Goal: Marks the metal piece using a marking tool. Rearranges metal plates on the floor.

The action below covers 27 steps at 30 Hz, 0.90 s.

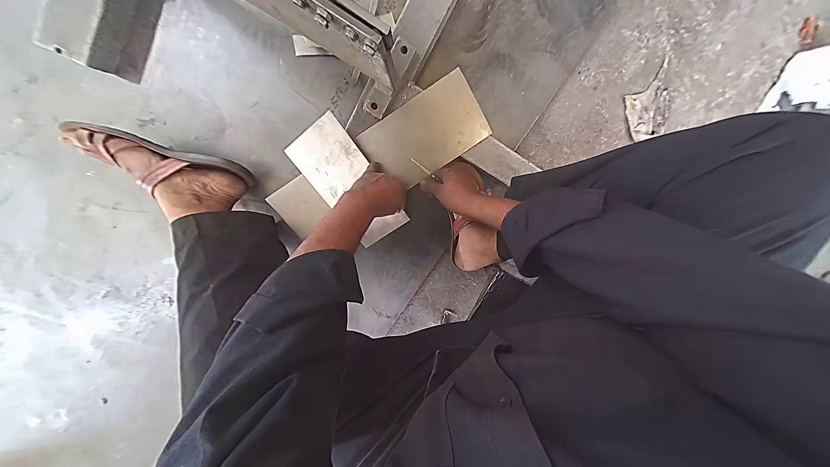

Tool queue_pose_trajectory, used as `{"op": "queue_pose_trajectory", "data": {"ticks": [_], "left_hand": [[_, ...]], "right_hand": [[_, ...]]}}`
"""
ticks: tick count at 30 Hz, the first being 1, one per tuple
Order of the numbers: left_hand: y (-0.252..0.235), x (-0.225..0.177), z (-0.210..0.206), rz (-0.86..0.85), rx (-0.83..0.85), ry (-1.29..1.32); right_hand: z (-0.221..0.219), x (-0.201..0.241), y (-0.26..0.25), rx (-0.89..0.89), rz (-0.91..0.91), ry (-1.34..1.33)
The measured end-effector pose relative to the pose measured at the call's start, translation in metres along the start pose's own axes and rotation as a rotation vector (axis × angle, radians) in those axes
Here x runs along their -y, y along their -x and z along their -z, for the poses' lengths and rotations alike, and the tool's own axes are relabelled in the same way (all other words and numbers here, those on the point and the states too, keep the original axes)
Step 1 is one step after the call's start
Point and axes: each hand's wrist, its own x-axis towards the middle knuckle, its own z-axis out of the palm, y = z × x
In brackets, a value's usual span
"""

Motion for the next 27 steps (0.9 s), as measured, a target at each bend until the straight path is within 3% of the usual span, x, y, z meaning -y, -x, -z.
{"op": "queue_pose_trajectory", "data": {"ticks": [2,4,6,9,11,16,19,22,27], "left_hand": [[-0.001,-0.006,-0.018,-0.085,-0.232,0.112],[0.007,0.001,-0.028,-0.025,-0.533,0.291],[0.027,0.008,-0.036,0.289,-0.688,0.498],[0.047,0.05,-0.045,0.84,-0.679,0.782],[0.046,0.076,-0.055,0.971,-0.617,0.888],[0.026,0.088,-0.057,0.858,-0.647,0.939],[0.022,0.086,-0.055,0.826,-0.669,0.962],[0.026,0.09,-0.057,0.825,-0.672,0.957],[0.026,0.089,-0.058,0.832,-0.655,0.942]], "right_hand": [[-0.017,-0.007,0.0,0.092,-0.162,-0.201],[-0.033,-0.007,-0.02,0.149,-0.257,-0.393],[-0.052,-0.009,-0.051,0.181,-0.274,-0.527],[-0.05,0.003,-0.039,0.13,-0.302,-0.501],[-0.051,0.003,-0.029,0.092,-0.307,-0.467],[-0.069,-0.015,-0.058,0.13,-0.221,-0.575],[-0.048,0.002,-0.033,0.121,-0.208,-0.515],[-0.064,-0.011,-0.059,0.1,-0.059,-0.537],[-0.035,0.011,-0.016,0.053,-0.113,-0.469]]}}
